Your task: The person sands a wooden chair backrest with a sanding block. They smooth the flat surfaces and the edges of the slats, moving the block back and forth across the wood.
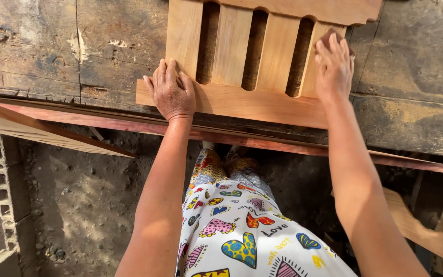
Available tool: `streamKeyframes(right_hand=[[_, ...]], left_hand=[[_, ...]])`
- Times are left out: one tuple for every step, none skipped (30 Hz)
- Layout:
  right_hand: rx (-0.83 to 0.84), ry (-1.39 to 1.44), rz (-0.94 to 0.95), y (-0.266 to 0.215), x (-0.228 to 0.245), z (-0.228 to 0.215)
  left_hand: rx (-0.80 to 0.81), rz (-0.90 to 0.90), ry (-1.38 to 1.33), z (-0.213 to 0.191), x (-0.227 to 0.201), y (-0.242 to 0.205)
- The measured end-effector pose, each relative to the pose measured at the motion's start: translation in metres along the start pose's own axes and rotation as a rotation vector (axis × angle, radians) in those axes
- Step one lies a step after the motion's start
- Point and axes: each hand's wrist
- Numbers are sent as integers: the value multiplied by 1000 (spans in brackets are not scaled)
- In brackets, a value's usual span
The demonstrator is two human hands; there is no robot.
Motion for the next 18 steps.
streamKeyframes(right_hand=[[-10,58,28,6,0,-3],[-18,112,57,11,0,-6],[-13,110,60,3,3,-5],[0,74,27,0,6,-4],[12,37,-6,-3,10,-3],[10,35,-12,-15,22,-4],[3,78,-48,-27,33,-5],[2,117,-78,-44,42,-7],[6,112,-77,-61,42,-6],[25,80,-128,-74,45,-4],[43,48,-179,-87,47,-1],[45,50,-184,-89,42,1],[31,46,-199,-91,37,3],[15,43,-208,-94,32,6],[15,46,-208,-81,31,7],[-11,41,-245,-72,29,7],[-38,35,-281,-63,27,7],[-40,41,-280,-47,27,4]], left_hand=[[-8,9,1,0,0,1],[-14,15,2,-1,-1,-1],[-8,13,2,-2,-2,-3],[1,5,-7,-4,-3,-2],[10,-2,-15,-6,-4,0],[4,-5,-17,-6,-2,1],[2,-4,-17,-5,-1,3],[8,-4,-17,-5,-1,0],[12,-9,-20,-4,-2,-3],[19,-15,-18,-4,-2,-2],[26,-20,-16,-5,-2,-1],[22,-24,-12,-4,-1,-1],[18,-19,-2,-3,-1,-1],[17,-9,8,-2,0,-2],[17,-8,11,-2,1,0],[24,-13,3,-1,2,0],[31,-18,-4,-1,2,-1],[30,-13,0,-1,1,-1]])
Point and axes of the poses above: each hand's wrist, its own y-axis towards the middle knuckle, its own z-axis out of the palm, x = y × z, and after that the axes turned 8 degrees about -z, right-handed
